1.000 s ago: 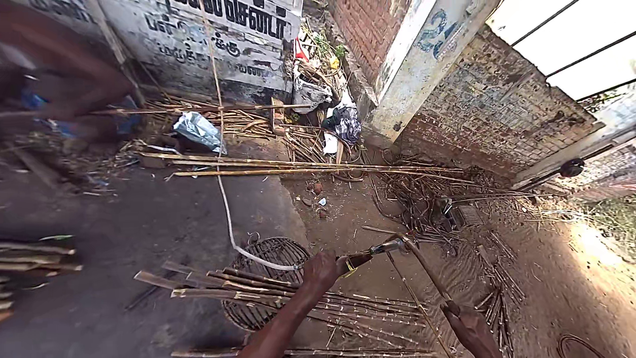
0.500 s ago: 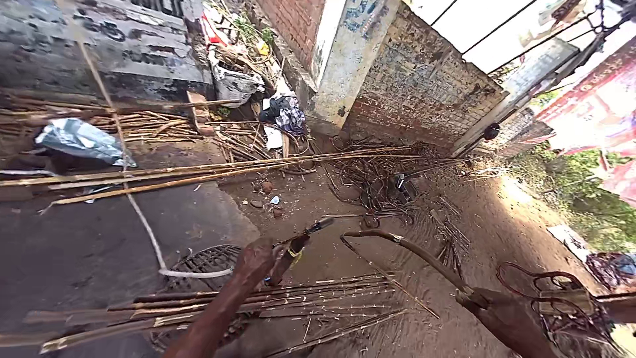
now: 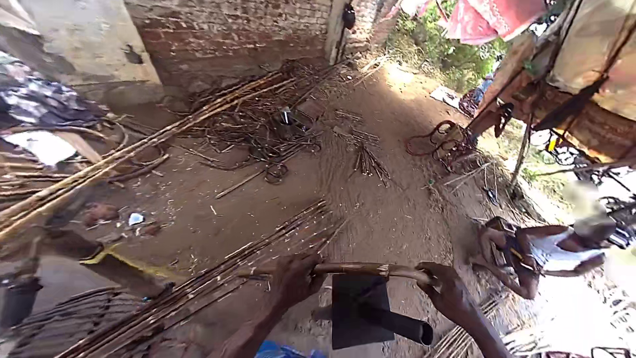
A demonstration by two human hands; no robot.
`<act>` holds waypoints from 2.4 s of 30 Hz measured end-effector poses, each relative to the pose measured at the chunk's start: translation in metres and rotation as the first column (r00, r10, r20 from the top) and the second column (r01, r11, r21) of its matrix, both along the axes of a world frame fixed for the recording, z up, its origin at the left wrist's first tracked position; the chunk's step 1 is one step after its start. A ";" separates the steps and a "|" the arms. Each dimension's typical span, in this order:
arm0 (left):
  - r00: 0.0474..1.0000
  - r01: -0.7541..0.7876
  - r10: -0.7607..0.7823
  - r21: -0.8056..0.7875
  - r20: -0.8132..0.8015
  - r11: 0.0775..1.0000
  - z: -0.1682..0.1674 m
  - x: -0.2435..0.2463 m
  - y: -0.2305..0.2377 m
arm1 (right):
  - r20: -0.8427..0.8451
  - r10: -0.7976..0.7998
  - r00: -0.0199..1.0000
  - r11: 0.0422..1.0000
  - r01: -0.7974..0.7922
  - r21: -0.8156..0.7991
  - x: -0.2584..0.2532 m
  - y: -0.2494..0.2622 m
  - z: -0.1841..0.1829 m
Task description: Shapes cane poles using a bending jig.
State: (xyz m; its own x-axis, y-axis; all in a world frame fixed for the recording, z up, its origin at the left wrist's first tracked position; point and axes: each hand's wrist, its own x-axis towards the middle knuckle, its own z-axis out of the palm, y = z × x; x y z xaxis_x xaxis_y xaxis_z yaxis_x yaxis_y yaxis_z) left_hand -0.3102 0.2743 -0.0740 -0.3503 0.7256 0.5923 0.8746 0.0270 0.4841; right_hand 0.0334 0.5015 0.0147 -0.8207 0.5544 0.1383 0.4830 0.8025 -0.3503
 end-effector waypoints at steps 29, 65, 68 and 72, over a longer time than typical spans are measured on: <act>0.848 0.424 -0.486 -0.277 -0.214 0.862 0.021 0.020 0.033 | -0.262 -0.610 0.748 0.790 0.547 -0.278 0.000 -0.142 -0.053; 0.693 0.109 -0.277 -0.284 -0.666 0.953 0.091 0.034 0.011 | -0.251 -0.864 0.437 0.033 -0.447 -0.894 -0.068 0.046 0.013; 0.767 0.083 -0.382 -0.512 -0.515 0.855 0.096 0.029 0.013 | -0.270 -0.868 0.417 0.085 -0.412 -0.907 -0.083 0.060 0.021; 0.854 -0.036 -0.345 -0.706 -0.389 0.707 0.080 0.033 0.004 | -0.270 -0.855 0.443 0.103 -0.366 -0.925 -0.072 0.062 0.013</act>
